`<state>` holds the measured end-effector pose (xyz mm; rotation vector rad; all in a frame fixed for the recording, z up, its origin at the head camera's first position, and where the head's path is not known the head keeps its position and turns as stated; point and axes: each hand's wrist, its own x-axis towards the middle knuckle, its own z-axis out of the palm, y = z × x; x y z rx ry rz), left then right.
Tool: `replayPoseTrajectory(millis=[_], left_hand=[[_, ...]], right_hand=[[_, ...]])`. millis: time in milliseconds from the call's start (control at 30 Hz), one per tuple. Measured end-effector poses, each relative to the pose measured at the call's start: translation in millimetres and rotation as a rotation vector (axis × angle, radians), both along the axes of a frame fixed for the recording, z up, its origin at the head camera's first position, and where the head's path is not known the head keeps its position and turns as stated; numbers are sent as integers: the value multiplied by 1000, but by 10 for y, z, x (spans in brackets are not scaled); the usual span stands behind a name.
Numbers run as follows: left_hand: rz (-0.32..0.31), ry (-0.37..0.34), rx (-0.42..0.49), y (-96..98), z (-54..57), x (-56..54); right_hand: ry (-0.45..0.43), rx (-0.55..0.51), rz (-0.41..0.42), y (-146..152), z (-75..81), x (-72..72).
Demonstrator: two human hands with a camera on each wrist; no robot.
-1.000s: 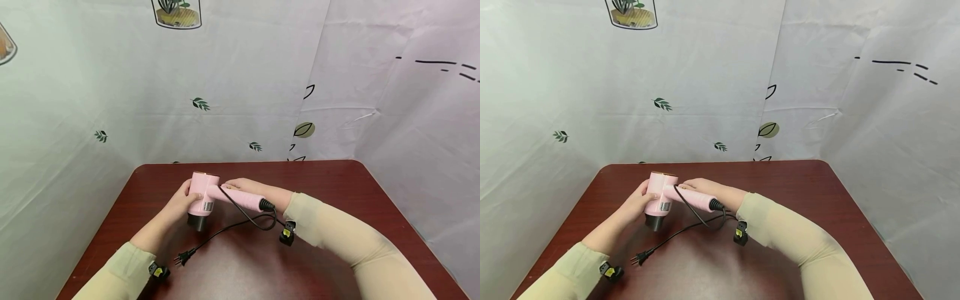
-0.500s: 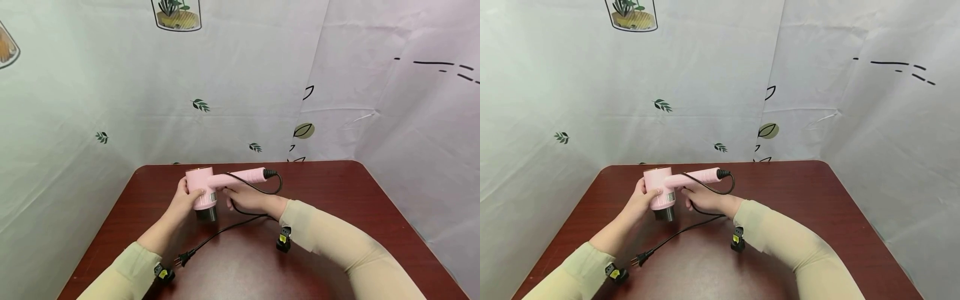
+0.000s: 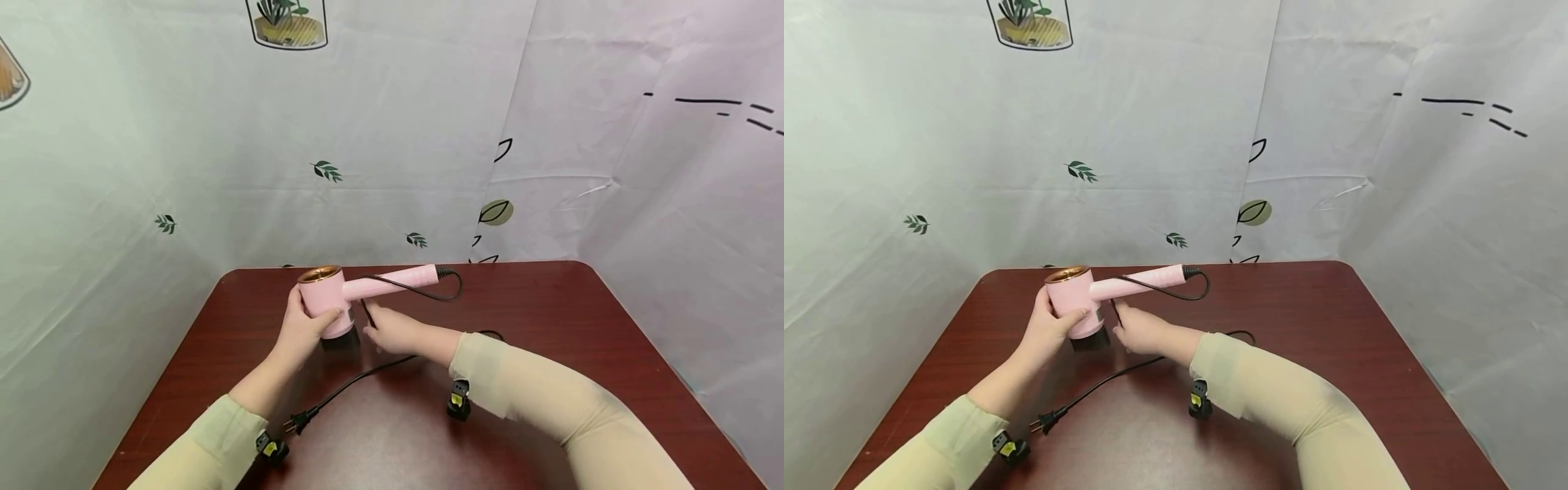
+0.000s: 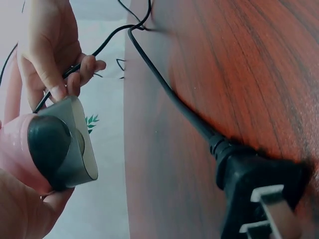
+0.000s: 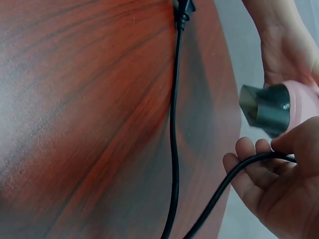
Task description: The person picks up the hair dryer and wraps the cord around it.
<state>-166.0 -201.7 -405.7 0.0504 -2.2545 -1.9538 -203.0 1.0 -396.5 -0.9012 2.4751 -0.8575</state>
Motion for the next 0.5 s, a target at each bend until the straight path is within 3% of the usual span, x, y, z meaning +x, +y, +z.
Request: replayPoseTrajectory(millis=[100,267,500], left_hand=[[52,38,-31,-9,1,-8],[133,83,-84,-57,-15,-29],[235,91,-206,-146,0,-15]], right_hand=[[-12,10,16,-5,10,45],[51,82,69,-10,23,130],[227,211,151,-5,87,310]])
